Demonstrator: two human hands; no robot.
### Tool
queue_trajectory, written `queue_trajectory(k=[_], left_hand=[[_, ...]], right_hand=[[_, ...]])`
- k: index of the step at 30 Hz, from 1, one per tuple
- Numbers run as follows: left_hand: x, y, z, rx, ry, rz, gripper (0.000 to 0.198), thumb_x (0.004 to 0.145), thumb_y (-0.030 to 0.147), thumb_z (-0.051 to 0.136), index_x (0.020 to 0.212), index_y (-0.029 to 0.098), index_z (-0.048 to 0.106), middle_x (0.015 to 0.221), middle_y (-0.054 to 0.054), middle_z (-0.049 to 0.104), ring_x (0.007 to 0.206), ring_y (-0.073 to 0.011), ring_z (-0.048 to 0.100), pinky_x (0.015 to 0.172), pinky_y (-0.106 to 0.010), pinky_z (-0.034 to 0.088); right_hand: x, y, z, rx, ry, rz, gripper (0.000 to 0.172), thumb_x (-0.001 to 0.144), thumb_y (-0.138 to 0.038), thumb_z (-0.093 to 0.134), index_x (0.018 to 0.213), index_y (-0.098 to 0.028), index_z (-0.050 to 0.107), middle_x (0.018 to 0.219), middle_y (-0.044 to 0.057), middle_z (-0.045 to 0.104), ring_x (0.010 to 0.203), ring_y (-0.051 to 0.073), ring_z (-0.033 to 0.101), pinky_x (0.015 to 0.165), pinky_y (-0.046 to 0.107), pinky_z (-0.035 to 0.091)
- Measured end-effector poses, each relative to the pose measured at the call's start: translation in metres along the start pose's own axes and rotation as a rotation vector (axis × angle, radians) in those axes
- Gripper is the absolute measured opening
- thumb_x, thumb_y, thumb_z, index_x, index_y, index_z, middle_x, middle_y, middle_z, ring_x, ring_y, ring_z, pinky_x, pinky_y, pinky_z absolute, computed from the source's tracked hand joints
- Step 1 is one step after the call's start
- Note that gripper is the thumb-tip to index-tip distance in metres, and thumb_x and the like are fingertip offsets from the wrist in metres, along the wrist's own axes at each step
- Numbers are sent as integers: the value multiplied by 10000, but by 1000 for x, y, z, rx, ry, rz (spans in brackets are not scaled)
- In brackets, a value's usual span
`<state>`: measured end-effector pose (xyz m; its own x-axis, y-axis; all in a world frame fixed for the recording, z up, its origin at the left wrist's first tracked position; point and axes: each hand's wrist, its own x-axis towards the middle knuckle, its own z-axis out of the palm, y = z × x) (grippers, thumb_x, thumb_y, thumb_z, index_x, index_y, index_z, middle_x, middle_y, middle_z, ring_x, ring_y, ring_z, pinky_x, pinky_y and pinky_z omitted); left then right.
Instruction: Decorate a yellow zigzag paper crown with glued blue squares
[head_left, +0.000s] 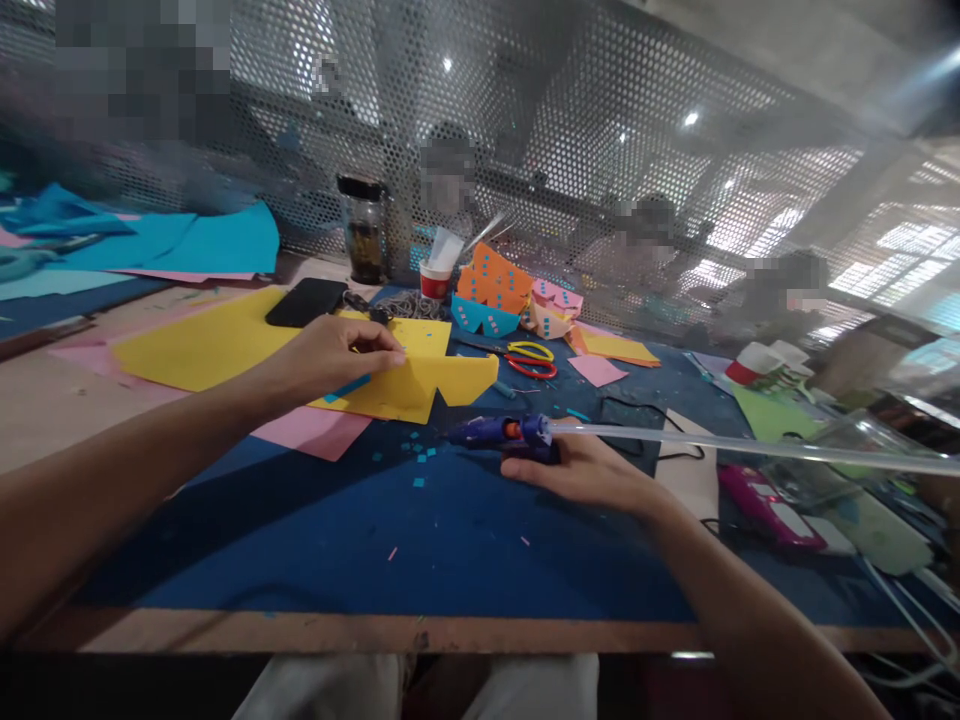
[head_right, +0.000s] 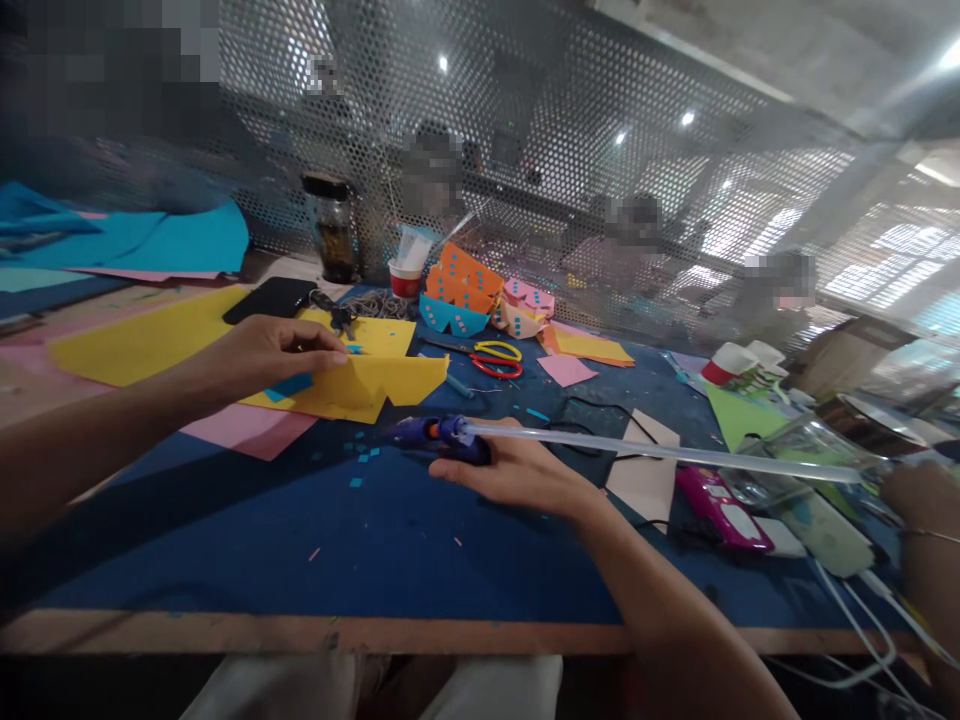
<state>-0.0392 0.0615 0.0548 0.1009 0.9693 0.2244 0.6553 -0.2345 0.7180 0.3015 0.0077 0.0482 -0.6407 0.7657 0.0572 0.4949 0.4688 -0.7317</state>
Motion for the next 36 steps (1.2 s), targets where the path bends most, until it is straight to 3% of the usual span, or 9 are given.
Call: queue_trajectory(k=[3,9,13,20,26,31,36], left_hand=[[-1,2,-1,3,-7,-6,438,747,602,697,881,203,818,859,-46,796,829,-222,659,740,-322,436],[0,0,-1,-18,-18,-26,450,739,600,705,889,190,811,865,-50,785,829,-215,644,743,-317,436],[0,-2,-1,-33,-31,-11,435,771,581,715,907,179,809,852,-44,772,818,-201,626,723,-302,429],[-3,5,-2,-17,-16,-7,430,758,581,709,873,178,807,830,-40,767,801,-201,619,699,-301,417],[-2,2,-1,-18,-33,14,432,777,578,708,897,174,804,808,-30,751,781,-191,605,707,-303,408],[-2,-2,-2,-12,-47,24,409,813,558,709,924,178,810,825,-29,761,784,-185,608,716,-299,401],[0,-5,-1,-45,-42,40,371,800,549,722,874,197,814,822,-34,781,773,-190,625,683,-290,411]], right_hand=[[1,0,0,-78,-35,15,344,945,-520,700,1010,-187,758,713,-42,498,656,125,426,576,235,342],[4,-2,4,262,-89,45,373,905,-535,754,1053,-193,755,926,2,678,823,161,572,738,272,500],[5,-6,3,323,-63,76,354,876,-517,802,1035,-204,758,906,-1,691,839,170,594,785,296,533],[5,-7,4,290,-64,90,318,879,-500,807,999,-209,760,804,-21,646,727,143,545,632,254,489],[-2,-3,-3,281,-29,315,487,855,-603,809,1046,-162,730,722,-26,593,547,95,479,464,225,394],[-2,-1,-4,329,40,225,491,871,-626,787,1015,-161,721,701,-26,610,505,77,466,462,221,370],[2,2,0,398,207,175,480,858,-642,789,983,-183,729,671,-33,583,492,79,444,450,224,383]])
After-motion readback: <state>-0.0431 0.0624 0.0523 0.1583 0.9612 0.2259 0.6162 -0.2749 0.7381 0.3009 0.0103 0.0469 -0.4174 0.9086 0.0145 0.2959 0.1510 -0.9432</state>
